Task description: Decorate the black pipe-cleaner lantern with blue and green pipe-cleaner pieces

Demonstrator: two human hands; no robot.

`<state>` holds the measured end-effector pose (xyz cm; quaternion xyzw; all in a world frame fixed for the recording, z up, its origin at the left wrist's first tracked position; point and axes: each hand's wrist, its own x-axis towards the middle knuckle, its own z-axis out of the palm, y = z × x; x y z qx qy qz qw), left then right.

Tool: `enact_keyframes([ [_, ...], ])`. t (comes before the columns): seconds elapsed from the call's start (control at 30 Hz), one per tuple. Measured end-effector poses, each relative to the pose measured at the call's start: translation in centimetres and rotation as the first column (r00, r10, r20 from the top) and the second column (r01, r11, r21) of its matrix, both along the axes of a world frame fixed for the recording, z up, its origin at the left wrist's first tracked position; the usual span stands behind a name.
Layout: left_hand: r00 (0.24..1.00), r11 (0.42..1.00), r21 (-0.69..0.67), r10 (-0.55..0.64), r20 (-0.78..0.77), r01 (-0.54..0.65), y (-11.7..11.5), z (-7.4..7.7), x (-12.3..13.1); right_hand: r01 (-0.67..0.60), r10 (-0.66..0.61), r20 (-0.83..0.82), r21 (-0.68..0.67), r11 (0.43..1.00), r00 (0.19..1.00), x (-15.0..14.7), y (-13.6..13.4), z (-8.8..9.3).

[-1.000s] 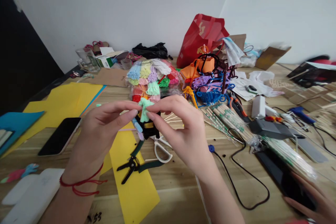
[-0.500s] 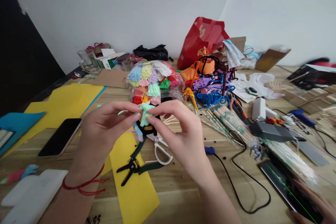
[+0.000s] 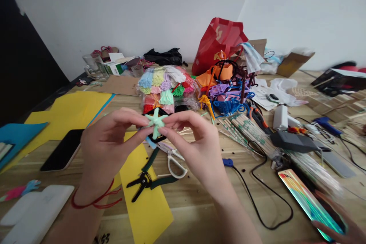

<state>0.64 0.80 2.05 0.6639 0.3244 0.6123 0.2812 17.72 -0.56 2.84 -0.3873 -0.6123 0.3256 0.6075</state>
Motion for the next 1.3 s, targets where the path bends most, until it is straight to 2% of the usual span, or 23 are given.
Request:
enact_keyframes([
  [0.17, 1.0, 0.999, 0.041, -0.02, -0.002, 0.02, 0.09, 0.0, -0.15, 0.016, -0.016, 0.003, 0.003, 1.0, 1.0, -0.21, -0.16, 0.15],
  [0.4, 0.991, 0.998, 0.061, 0.014, -0.135, -0.006, 0.11, 0.13, -0.4, 0.01, -0.01, -0.01, 0.012, 1.0, 1.0, -0.05, 0.1, -0.22],
  [0.77, 0.991, 0.997, 0.076, 0.042, -0.13, -0.032, -0.19, 0.01, 0.18, 0.082, -0.084, 0.056, 0.037, 0.996, 0.995, -0.04, 0.0, -0.3],
  [1.13, 0.987, 0.998, 0.041, 0.048, -0.155, -0.042, -0.29, 0.02, 0.05, 0.106, -0.107, 0.061, 0.02, 0.994, 0.992, -0.27, -0.25, 0.0],
  [1.3, 0.996, 0.993, -0.106, 0.042, -0.077, -0.05, -0.01, 0.36, -0.21, 0.036, -0.036, 0.047, 0.002, 0.999, 0.998, -0.04, -0.16, -0.14],
])
